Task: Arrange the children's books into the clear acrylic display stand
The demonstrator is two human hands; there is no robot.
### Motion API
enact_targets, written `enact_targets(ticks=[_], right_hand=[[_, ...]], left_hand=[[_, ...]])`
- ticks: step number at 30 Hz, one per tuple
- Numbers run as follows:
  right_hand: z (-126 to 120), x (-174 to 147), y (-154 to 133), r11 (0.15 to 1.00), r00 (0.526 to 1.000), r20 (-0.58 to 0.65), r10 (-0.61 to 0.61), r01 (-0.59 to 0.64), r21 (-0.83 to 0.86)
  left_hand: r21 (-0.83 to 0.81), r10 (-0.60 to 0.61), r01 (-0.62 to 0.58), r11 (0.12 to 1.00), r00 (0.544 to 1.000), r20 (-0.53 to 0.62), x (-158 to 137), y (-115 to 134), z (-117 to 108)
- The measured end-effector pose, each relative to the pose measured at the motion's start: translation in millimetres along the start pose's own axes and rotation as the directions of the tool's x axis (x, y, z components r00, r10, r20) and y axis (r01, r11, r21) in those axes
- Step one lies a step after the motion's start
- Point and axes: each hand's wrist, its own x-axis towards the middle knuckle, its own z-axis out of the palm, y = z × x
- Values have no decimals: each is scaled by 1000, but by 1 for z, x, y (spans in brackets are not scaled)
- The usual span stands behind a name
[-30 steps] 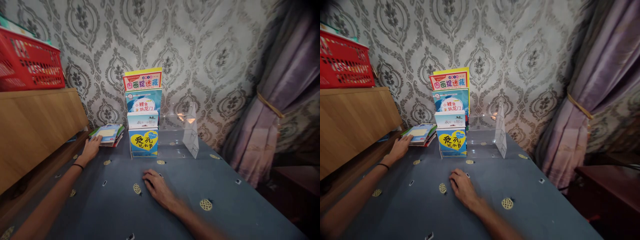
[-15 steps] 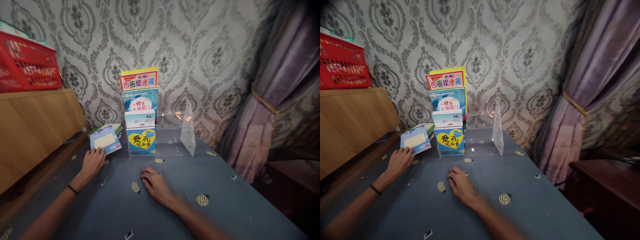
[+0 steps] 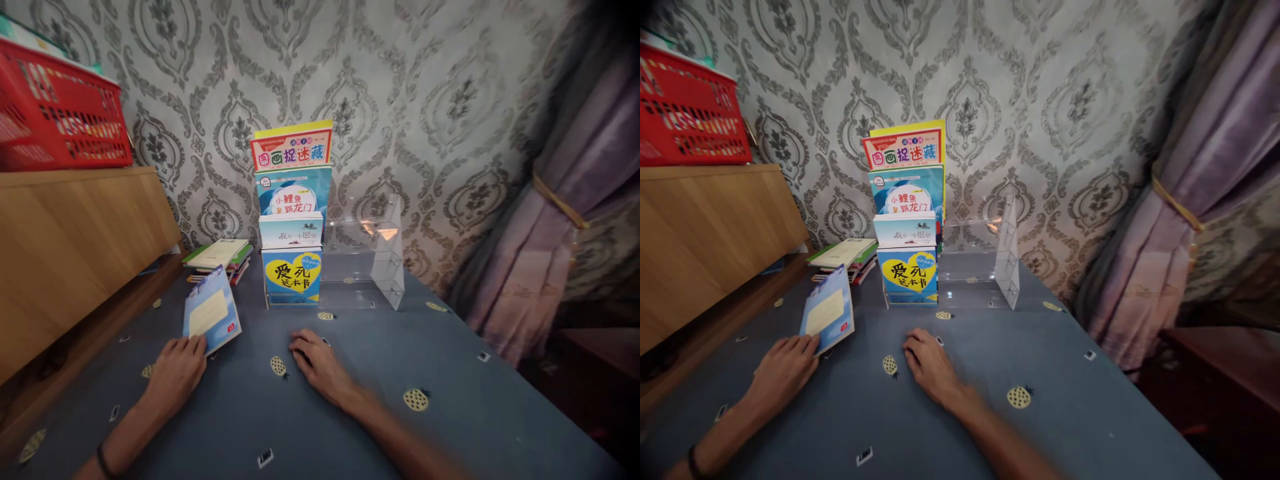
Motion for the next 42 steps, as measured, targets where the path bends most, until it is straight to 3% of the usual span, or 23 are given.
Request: enact_targets(ticks=[5, 10, 13, 14, 16, 18, 20, 21, 24, 29, 36, 42], right_hand=[[-1, 0, 0, 1000, 1000, 16, -9, 10, -18], [-2, 0, -2, 1000, 999, 51, 15, -15, -5], [-3, 0, -3, 1000, 998, 60, 21, -21, 2], [-3, 0, -4, 1000, 998, 56, 24, -24, 3], [-3, -2, -5, 999, 999, 41, 31, -31, 6], [-2, -4, -5, 999, 999, 33, 33, -34, 14], [-3, -6, -6, 999, 999, 24, 31, -32, 27], [-3, -6, -7, 999, 999, 20, 27, -28, 33], [-6, -6, -10, 999, 1000, 23, 18, -19, 44], [-11, -3, -7, 999, 999, -14, 50, -50, 19], [-7, -1, 13, 996, 996, -55, 76, -79, -49], [-5, -3, 12, 987, 998, -36, 42, -47, -156]], left_hand=[[-93, 51, -35, 995, 984, 173, -18, 35, -27], [-293, 174, -110, 950, 963, 204, -22, 71, -42], [-480, 246, -167, 861, 964, 105, -4, 58, -36], [-508, 210, -152, 848, 976, 58, 5, 48, -30], [-439, 0, -2, 898, 1000, -3, 23, 24, -11], [-327, -192, 199, 924, 980, 56, 38, 4, 9], [-319, -237, 281, 905, 956, 172, 47, -6, 24], [-318, -234, 281, 905, 956, 177, 48, -8, 28], [-274, -226, 276, 921, 953, 201, 43, -3, 24], [-289, -144, 245, 925, 933, 331, 27, 10, -6], [-306, -82, 157, 939, 966, 244, 26, 23, -23], [-401, 56, -53, 914, 998, -4, 40, 38, -12]])
